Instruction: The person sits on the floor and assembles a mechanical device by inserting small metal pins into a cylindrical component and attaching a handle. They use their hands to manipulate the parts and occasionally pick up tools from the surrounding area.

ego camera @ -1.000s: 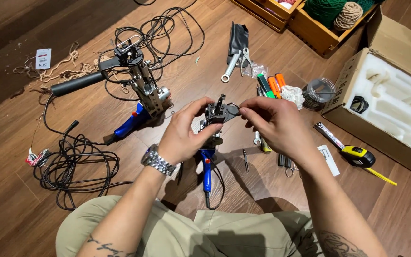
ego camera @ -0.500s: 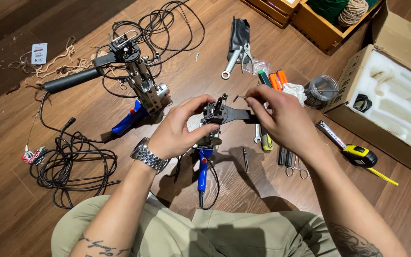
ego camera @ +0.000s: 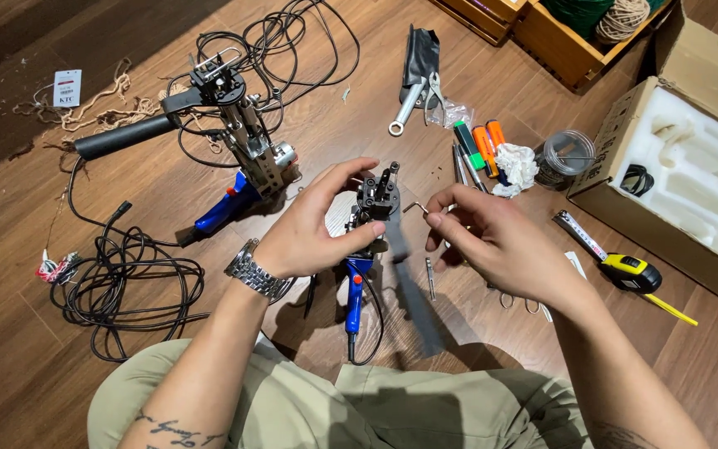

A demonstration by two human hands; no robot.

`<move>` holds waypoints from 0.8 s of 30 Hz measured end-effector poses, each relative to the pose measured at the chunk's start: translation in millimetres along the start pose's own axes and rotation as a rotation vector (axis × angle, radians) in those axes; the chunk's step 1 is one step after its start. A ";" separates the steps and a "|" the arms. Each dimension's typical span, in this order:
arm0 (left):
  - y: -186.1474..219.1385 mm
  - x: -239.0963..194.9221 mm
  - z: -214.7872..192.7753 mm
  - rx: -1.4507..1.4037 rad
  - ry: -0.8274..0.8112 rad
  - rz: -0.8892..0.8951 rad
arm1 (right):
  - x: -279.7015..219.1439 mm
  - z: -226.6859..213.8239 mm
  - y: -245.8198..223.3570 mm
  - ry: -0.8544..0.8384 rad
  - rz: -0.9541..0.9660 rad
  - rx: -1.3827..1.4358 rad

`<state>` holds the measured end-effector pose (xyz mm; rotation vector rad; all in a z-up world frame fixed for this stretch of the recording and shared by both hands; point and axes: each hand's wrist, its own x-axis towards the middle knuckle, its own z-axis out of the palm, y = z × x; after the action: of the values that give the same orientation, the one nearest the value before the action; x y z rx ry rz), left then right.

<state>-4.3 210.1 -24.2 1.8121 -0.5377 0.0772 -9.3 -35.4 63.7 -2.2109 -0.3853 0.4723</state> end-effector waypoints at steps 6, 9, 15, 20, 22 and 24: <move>-6.0 0.8 13.8 0.003 0.083 0.016 | 25.0 -5.9 12.3 0.171 -0.258 -0.197; -9.0 0.9 20.2 -0.013 0.132 -0.024 | 36.0 -1.0 12.3 0.144 -0.292 -0.273; -13.0 1.0 23.1 -0.023 0.155 -0.040 | 38.1 -3.2 -0.2 0.101 -0.265 -0.310; -12.0 -0.2 25.5 -0.018 0.171 -0.050 | 39.6 -7.4 -6.3 0.054 -0.239 -0.339; -11.5 -0.4 25.8 -0.022 0.169 -0.052 | 39.7 -7.8 -8.7 0.042 -0.226 -0.360; -11.4 -0.7 26.5 -0.021 0.172 -0.058 | 40.4 -7.6 -9.9 0.049 -0.210 -0.381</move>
<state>-6.2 188.1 -43.0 1.7799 -0.3627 0.1848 28.6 -17.3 67.6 -2.5046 -0.7222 0.2435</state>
